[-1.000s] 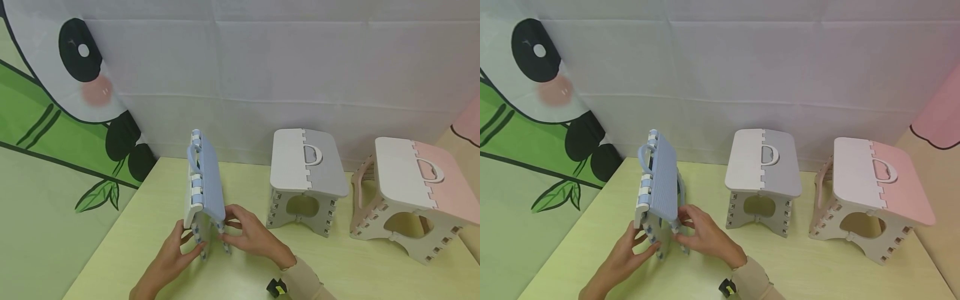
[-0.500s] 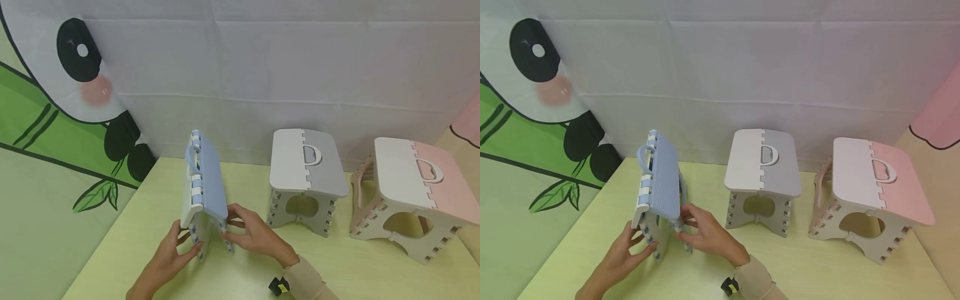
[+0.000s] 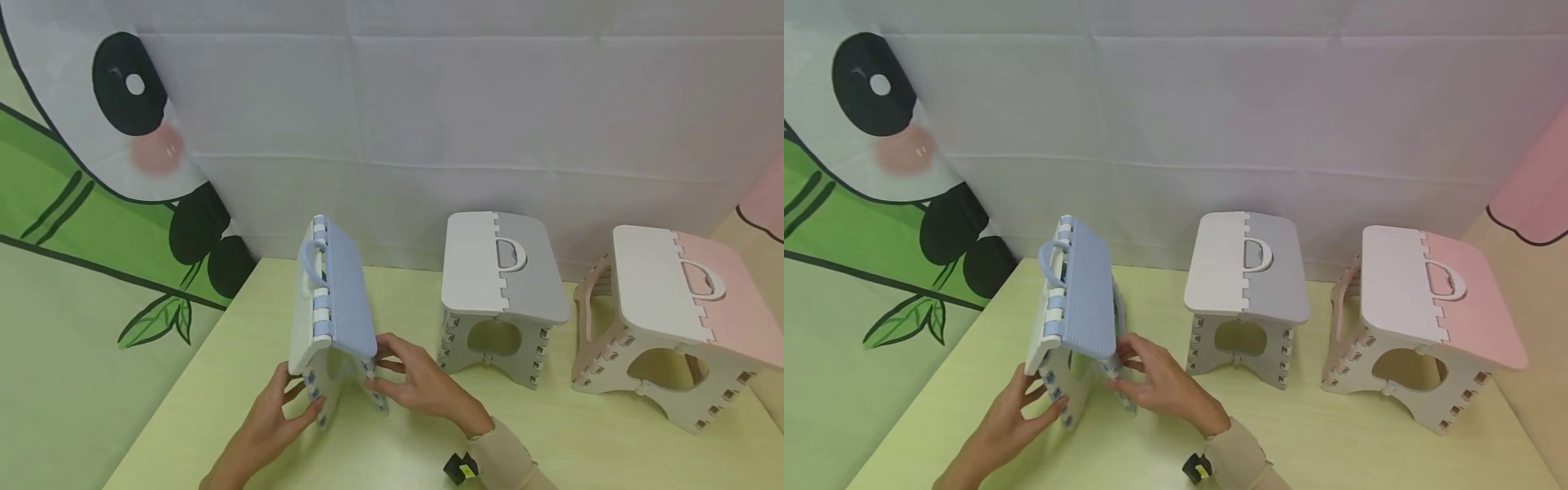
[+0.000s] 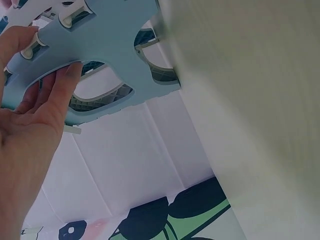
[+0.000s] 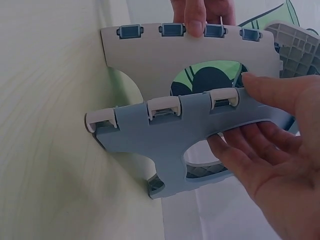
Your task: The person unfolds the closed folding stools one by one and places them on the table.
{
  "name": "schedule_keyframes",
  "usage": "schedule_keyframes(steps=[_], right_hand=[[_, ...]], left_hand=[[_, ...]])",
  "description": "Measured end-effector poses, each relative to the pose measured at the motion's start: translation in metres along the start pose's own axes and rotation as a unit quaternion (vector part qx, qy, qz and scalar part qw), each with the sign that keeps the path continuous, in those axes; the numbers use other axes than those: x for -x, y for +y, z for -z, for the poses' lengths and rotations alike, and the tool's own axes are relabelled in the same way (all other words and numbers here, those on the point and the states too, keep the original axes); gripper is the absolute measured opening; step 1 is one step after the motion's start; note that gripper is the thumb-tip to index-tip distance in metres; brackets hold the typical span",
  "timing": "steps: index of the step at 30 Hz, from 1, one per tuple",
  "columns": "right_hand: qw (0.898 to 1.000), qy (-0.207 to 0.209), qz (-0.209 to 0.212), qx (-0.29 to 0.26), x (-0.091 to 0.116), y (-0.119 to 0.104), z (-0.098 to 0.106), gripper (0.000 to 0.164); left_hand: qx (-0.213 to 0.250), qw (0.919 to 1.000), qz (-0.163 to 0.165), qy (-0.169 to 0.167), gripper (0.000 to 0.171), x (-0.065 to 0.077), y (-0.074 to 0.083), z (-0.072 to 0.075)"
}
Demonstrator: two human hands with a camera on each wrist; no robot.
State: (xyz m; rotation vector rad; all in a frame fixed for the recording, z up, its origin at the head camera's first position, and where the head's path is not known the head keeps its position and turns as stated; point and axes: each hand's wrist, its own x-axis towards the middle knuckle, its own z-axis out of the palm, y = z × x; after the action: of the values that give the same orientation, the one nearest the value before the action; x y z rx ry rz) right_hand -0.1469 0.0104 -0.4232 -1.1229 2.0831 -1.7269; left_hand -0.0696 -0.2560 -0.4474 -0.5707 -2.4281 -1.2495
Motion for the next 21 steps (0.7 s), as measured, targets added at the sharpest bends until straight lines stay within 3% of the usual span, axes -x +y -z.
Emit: schedule_keyframes(steps=[21], right_hand=[[1.000,-0.003,0.003,-0.001,0.0025,0.0012,0.0071,0.048]], left_hand=[[-0.020,0.9997,-0.007,0.012,0.074,0.0027,-0.0031,0.0073]])
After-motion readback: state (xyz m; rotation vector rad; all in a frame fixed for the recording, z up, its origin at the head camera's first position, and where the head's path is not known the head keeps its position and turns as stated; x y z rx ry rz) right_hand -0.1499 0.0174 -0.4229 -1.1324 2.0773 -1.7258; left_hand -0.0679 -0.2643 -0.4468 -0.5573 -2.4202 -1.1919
